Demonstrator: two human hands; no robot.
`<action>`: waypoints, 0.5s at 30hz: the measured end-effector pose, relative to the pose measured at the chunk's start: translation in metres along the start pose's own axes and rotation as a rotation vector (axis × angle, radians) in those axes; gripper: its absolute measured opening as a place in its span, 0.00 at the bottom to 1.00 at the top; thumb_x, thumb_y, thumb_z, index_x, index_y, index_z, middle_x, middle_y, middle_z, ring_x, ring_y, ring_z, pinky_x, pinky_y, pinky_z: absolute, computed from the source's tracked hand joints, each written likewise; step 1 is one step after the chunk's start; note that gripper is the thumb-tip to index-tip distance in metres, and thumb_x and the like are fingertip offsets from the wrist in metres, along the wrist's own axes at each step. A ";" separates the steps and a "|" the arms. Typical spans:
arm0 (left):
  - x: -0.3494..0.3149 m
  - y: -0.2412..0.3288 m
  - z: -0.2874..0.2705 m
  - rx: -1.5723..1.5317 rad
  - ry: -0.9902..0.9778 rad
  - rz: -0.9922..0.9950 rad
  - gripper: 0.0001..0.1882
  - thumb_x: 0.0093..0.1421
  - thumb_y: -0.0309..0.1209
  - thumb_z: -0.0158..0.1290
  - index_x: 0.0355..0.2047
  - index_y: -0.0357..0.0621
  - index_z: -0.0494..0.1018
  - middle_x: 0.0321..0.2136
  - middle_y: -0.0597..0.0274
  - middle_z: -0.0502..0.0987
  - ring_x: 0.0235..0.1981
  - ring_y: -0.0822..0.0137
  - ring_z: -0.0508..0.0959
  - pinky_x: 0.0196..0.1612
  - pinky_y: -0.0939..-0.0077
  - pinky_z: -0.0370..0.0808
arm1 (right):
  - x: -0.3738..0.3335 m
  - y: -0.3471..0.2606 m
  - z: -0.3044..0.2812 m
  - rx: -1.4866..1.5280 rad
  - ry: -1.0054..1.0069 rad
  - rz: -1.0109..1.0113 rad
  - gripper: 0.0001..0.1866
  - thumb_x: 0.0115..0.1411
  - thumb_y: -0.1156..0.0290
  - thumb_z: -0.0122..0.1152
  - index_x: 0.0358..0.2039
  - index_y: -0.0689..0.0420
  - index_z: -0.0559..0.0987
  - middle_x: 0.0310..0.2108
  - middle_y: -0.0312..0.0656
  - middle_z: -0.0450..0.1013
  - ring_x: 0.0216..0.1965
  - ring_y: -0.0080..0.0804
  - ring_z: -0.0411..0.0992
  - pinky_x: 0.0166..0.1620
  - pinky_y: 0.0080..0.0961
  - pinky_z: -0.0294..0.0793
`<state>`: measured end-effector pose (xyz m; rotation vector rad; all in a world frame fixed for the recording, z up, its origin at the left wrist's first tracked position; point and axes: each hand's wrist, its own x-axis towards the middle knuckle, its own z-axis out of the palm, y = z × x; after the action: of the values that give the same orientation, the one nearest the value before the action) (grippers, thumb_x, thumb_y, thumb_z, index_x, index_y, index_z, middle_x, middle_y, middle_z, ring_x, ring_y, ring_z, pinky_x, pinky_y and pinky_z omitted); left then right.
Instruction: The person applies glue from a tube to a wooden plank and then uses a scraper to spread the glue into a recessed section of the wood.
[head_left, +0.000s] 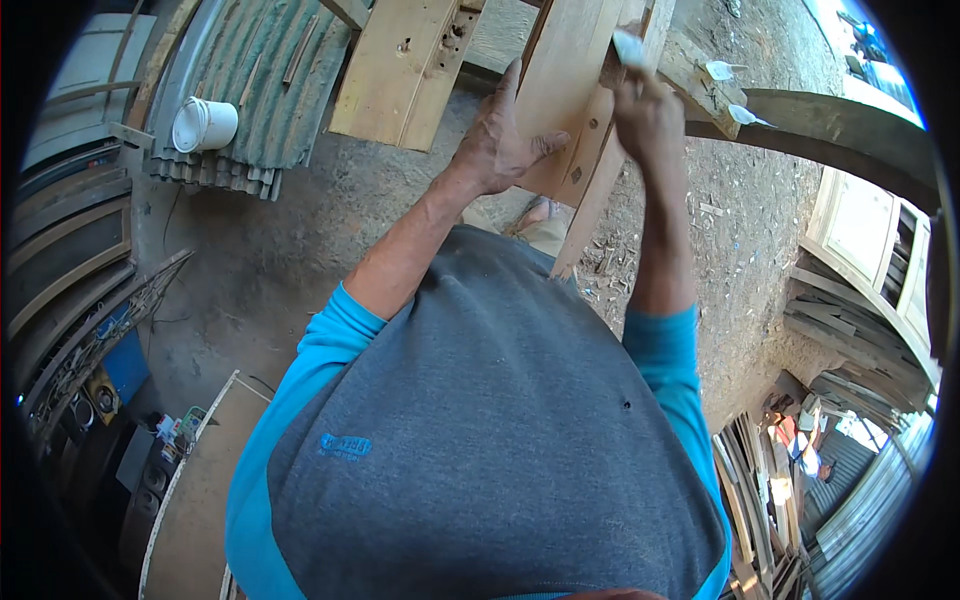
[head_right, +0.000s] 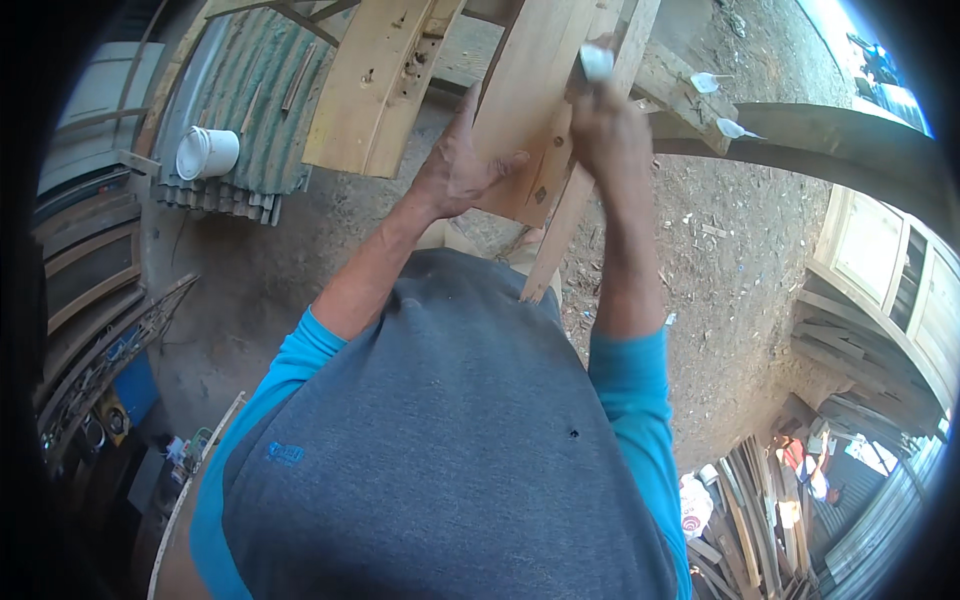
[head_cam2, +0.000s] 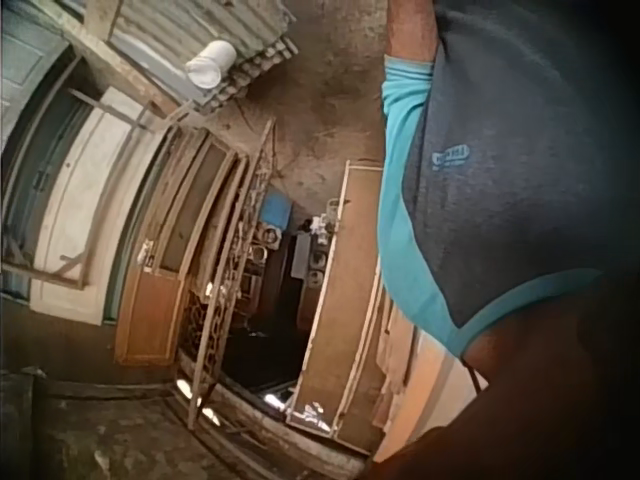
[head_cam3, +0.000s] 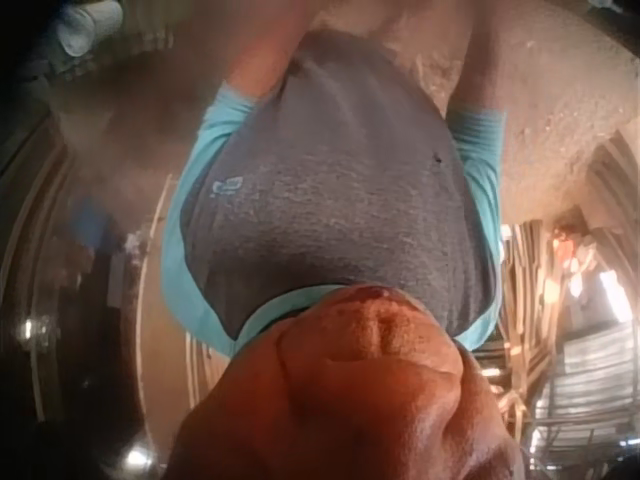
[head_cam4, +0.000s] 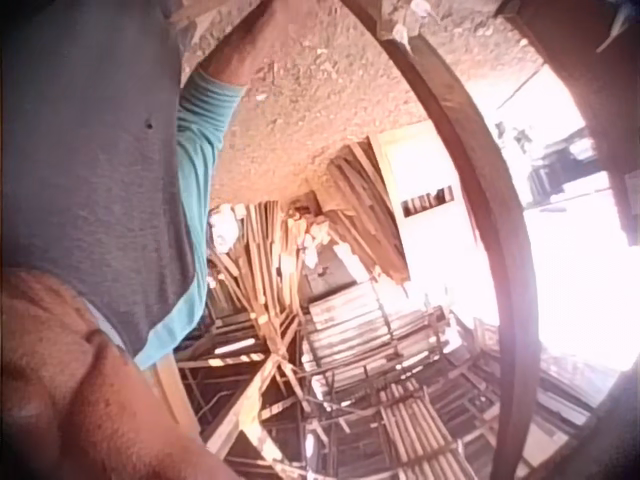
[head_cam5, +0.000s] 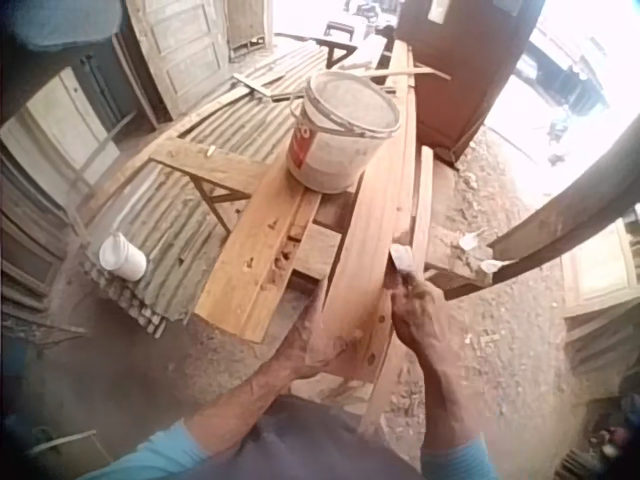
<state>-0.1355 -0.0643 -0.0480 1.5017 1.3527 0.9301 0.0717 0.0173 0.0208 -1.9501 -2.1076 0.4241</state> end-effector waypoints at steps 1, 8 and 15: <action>-0.001 0.000 0.001 -0.003 -0.003 -0.021 0.66 0.61 0.53 0.70 0.80 0.32 0.38 0.72 0.36 0.64 0.74 0.46 0.65 0.76 0.57 0.62 | -0.037 -0.004 0.007 0.078 0.097 -0.122 0.15 0.70 0.62 0.57 0.53 0.55 0.78 0.32 0.62 0.80 0.38 0.65 0.81 0.39 0.59 0.80; -0.001 -0.007 0.000 0.026 -0.019 0.077 0.63 0.63 0.49 0.70 0.79 0.31 0.38 0.71 0.36 0.66 0.72 0.46 0.68 0.73 0.58 0.66 | -0.086 -0.026 0.015 0.128 0.069 0.064 0.18 0.70 0.64 0.57 0.58 0.53 0.80 0.39 0.64 0.79 0.39 0.67 0.80 0.43 0.58 0.80; -0.003 0.003 -0.003 0.080 0.010 0.042 0.66 0.61 0.50 0.71 0.78 0.29 0.37 0.67 0.28 0.68 0.67 0.39 0.72 0.70 0.53 0.71 | -0.096 -0.045 0.001 0.039 0.061 0.110 0.15 0.71 0.61 0.54 0.50 0.56 0.80 0.36 0.68 0.80 0.41 0.71 0.81 0.45 0.62 0.80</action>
<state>-0.1374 -0.0668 -0.0445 1.5930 1.3851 0.9207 0.0372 -0.0811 0.0383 -2.0372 -1.9467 0.4177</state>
